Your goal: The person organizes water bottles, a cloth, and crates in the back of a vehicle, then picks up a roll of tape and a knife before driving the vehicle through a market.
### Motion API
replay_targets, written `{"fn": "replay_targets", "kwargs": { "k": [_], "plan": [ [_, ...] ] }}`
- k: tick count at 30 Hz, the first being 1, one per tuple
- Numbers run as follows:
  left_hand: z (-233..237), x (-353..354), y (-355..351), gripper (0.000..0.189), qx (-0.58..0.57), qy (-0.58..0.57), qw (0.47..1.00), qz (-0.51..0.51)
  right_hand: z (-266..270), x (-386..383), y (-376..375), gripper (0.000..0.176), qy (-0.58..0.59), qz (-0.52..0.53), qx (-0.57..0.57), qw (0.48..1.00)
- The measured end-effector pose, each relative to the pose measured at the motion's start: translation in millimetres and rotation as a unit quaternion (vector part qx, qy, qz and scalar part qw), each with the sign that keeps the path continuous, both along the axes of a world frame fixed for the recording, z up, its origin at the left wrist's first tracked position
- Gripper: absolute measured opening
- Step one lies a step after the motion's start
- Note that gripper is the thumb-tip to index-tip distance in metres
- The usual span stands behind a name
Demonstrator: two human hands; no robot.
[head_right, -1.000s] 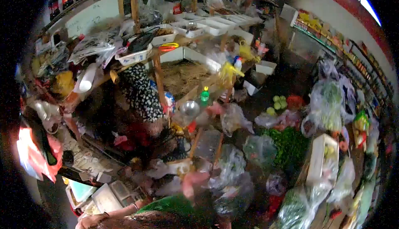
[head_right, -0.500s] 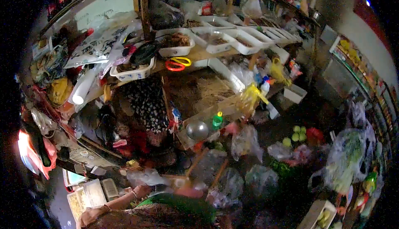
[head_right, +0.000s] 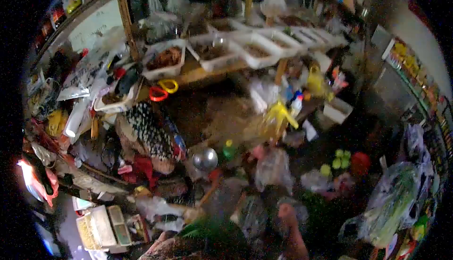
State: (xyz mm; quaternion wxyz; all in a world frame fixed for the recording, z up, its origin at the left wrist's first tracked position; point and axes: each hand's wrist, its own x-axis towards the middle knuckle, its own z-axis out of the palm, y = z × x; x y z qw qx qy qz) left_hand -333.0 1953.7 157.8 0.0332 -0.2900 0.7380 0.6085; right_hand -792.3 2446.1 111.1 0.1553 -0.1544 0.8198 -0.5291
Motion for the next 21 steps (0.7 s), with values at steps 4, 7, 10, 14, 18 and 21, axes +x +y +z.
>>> {"fn": "replay_targets", "kwargs": {
  "k": [4,7,10,14,18,21],
  "plan": [
    [-63.7,53.9,-13.7,0.022,-0.105,-0.174,0.977,-0.063,37.1,20.8,-36.0,0.013,-0.244,-0.058,-0.136,0.958],
    [-19.5,49.1,-6.6,0.022,-0.056,-0.354,0.932,-0.049,73.6,92.9,-59.5,0.019,-0.304,-0.083,-0.035,0.948],
    [-91.7,103.1,-15.8,0.025,-0.120,-0.171,0.973,-0.101,42.3,127.9,-53.4,0.019,-0.428,-0.038,-0.102,0.897],
    [-41.0,67.4,-33.3,0.026,-0.054,-0.230,0.969,-0.077,71.4,166.7,-51.8,0.019,-0.348,0.081,0.110,0.927],
    [-15.8,12.2,-67.5,0.028,0.235,-0.249,0.933,0.111,54.5,163.4,-39.9,0.021,-0.320,0.058,0.148,0.934],
    [31.5,-50.1,-63.6,0.030,0.109,-0.170,0.974,0.105,48.9,138.8,-43.2,0.020,-0.388,-0.013,0.111,0.915]
  ]
}}
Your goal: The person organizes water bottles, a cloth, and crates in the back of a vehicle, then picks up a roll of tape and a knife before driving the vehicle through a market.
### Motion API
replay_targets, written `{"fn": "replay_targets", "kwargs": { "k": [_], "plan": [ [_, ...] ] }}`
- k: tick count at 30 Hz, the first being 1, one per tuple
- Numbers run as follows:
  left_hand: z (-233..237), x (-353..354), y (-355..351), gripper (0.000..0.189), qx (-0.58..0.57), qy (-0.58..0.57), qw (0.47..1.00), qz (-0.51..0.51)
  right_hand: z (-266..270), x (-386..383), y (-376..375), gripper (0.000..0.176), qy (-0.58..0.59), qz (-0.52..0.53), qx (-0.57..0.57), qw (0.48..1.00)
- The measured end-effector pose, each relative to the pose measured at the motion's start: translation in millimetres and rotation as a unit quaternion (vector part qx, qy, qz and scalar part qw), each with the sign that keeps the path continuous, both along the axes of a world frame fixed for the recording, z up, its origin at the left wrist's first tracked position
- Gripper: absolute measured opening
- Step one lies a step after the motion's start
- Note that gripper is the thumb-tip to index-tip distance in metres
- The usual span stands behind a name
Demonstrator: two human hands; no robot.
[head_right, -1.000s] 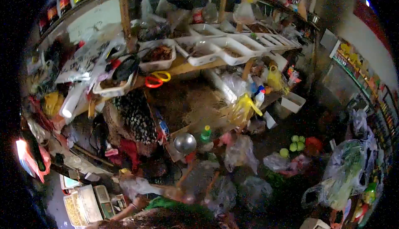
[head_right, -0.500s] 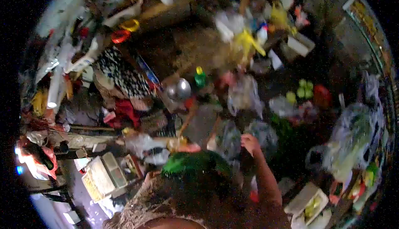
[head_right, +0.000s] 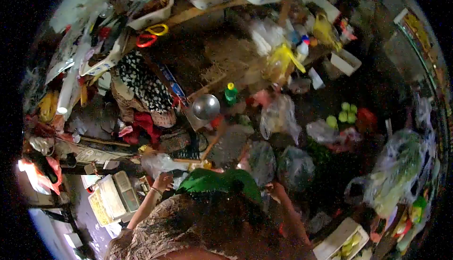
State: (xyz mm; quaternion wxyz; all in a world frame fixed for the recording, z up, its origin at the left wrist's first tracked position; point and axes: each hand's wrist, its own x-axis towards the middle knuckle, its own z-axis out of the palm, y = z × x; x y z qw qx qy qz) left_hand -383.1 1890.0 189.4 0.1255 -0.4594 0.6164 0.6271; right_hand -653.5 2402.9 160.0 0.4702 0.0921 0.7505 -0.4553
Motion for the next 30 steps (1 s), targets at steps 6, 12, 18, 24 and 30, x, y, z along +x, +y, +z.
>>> {"fn": "replay_targets", "kwargs": {
  "k": [6,12,18,24,30],
  "plan": [
    [125.8,-155.0,-5.5,0.030,-0.398,0.196,0.867,-0.227,-87.7,-65.1,21.0,0.026,-0.052,-0.009,-0.254,0.966],
    [287.5,-346.5,6.3,0.032,-0.656,0.254,0.683,-0.199,-51.1,-160.6,-0.4,0.032,0.105,0.120,-0.180,0.971],
    [334.1,-484.8,-20.5,0.042,-0.820,0.153,0.547,-0.074,120.9,-336.3,-50.8,0.026,0.142,-0.013,-0.239,0.960],
    [324.3,-523.2,-51.5,0.035,-0.860,0.027,0.495,-0.121,336.8,-484.0,-127.8,0.024,0.493,0.072,-0.140,0.855],
    [330.3,-524.7,-56.8,0.029,-0.876,0.014,0.457,-0.150,456.4,-604.6,-228.2,0.027,0.615,0.108,-0.267,0.734]
  ]
}}
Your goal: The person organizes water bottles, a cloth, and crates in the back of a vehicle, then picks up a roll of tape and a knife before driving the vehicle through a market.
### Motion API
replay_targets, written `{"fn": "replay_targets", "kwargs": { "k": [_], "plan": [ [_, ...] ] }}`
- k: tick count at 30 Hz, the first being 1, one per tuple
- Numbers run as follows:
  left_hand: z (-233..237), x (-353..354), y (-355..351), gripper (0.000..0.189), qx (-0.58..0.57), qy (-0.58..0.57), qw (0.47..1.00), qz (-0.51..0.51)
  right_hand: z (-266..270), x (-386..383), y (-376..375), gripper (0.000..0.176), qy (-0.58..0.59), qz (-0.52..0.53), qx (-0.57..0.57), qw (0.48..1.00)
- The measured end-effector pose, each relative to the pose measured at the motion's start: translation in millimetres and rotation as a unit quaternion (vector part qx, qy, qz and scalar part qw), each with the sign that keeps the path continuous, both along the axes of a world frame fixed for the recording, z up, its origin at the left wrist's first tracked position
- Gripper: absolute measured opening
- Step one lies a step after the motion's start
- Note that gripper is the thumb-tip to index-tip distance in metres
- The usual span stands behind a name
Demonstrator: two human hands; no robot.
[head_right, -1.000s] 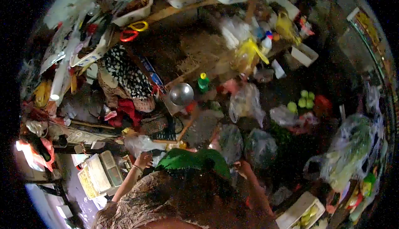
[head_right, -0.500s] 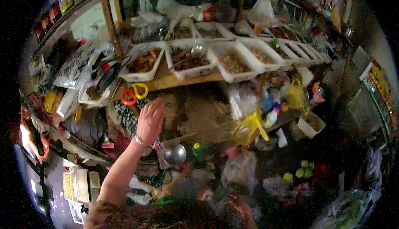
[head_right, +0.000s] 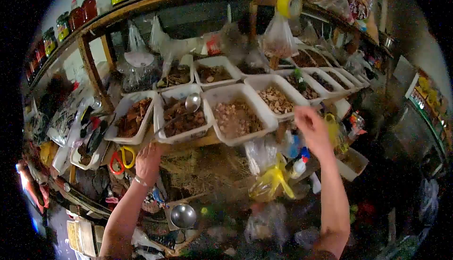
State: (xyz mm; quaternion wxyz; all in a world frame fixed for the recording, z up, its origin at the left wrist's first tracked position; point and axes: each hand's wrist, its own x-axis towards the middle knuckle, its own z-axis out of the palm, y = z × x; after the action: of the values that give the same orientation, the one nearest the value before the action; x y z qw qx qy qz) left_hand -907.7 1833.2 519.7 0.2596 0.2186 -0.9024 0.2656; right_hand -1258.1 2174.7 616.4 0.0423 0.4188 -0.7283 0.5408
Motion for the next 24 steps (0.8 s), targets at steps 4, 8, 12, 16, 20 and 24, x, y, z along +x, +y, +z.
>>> {"fn": "replay_targets", "kwargs": {
  "k": [4,8,12,16,20,24],
  "plan": [
    [12.2,1.8,3.7,0.032,0.009,-0.003,1.000,-0.023,50.8,-72.5,-67.1,0.038,-0.083,0.044,-0.096,0.991],
    [18.7,2.6,5.5,0.037,-0.015,-0.036,0.999,-0.013,118.1,-113.3,-128.9,0.045,-0.002,-0.013,-0.090,0.996],
    [16.1,2.1,5.6,0.039,0.039,-0.040,0.998,0.000,173.8,-148.1,-173.3,0.048,0.046,-0.018,-0.118,0.992],
    [17.1,4.6,5.4,0.045,0.033,-0.059,0.998,-0.017,207.4,-190.4,-199.6,0.043,0.057,-0.052,-0.155,0.985],
    [13.1,2.1,3.9,0.043,0.042,-0.052,0.997,-0.024,218.2,-238.2,-219.4,0.036,-0.059,0.076,-0.149,0.984],
    [6.8,2.5,-0.8,0.036,0.008,-0.029,0.999,-0.043,224.3,-258.1,-230.4,0.038,-0.065,0.111,-0.197,0.972]
  ]
}}
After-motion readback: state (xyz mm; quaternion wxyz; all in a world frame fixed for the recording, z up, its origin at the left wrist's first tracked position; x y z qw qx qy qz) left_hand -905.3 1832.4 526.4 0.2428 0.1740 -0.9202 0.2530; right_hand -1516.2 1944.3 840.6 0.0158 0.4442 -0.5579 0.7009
